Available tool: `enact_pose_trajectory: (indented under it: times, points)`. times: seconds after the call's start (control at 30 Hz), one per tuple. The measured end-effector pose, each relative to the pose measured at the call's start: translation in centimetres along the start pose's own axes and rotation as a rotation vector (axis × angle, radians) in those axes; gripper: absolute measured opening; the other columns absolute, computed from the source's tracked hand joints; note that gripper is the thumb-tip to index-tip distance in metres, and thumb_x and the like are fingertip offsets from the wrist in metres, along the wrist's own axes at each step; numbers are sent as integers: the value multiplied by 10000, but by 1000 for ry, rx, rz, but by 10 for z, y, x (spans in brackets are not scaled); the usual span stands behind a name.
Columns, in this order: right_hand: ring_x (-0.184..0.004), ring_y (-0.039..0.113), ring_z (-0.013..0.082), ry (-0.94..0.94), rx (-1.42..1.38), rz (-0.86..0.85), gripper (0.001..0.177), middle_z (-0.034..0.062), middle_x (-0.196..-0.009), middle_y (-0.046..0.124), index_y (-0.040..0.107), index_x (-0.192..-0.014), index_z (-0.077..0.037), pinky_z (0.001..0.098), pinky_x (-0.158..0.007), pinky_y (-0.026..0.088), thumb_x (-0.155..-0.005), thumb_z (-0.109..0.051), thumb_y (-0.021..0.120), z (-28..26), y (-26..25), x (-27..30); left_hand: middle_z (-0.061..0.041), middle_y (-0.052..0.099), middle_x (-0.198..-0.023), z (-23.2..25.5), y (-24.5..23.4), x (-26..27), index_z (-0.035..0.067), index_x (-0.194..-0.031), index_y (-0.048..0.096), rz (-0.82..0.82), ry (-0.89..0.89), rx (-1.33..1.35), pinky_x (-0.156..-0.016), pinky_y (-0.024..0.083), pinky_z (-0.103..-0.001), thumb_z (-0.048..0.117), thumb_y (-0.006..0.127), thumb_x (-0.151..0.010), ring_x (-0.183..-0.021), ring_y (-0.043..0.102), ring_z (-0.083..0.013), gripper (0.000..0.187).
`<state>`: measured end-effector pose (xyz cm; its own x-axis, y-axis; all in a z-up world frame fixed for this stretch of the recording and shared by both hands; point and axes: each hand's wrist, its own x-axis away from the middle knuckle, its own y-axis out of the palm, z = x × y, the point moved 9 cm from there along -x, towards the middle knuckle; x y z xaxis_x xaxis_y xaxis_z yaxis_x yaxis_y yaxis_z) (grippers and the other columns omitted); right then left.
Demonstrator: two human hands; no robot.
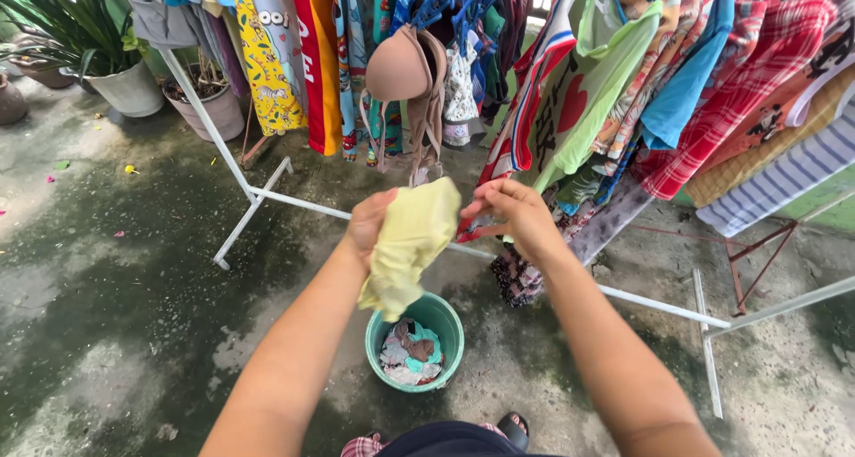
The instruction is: Hanging wet clothes on a laundry rack using hangers.
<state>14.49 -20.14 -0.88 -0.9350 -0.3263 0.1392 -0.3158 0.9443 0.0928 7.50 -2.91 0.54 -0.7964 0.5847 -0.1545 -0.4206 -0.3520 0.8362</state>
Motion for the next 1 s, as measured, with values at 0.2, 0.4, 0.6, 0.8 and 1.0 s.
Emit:
enact_pose_trajectory:
  times: [0.2,0.4,0.6,0.8,1.0]
  points:
    - [-813,724,191,-530,850,-218,523,108,-933,733,588,-1201,18,341,-715,584,-741,-90,811,-28,83,19,-236,655,-1321,-1,-29,0,-67,-1469,509,-73,87,64,-1083,531,-468,383,669,-984,-1167,689,-345,681]
    - [-660,698,179,0,131,10,201,89,-835,753,734,-1026,6,313,-600,579,-931,-36,562,-19,27,-13,-197,653,-1354,7,-61,45,-8,-1448,510,217,-146,-21,-1065,530,-462,398,716,-873,-1186,692,-302,733]
    - [-732,703,124,-215,169,36,143,48,-860,751,715,-1012,-15,245,-667,580,-956,-24,584,-86,41,5,-173,607,-1109,60,-129,96,-10,-1107,605,1376,195,-1534,-919,525,-457,232,953,-639,-1063,617,-356,631]
    - [-778,713,214,-20,-156,-169,294,98,-925,701,654,-1017,-118,333,-634,595,-824,94,587,-73,62,14,-162,579,-1089,-14,37,9,14,-1267,471,417,596,-1608,-888,510,-515,46,541,-820,-1016,625,-415,453]
    - [-945,730,270,-206,-295,-241,139,154,-1045,710,678,-891,35,398,-861,618,-859,133,584,-93,22,24,-258,450,-1418,-41,25,-22,76,-1189,603,193,517,-2112,-1053,263,-766,200,674,-883,-1330,475,-411,338]
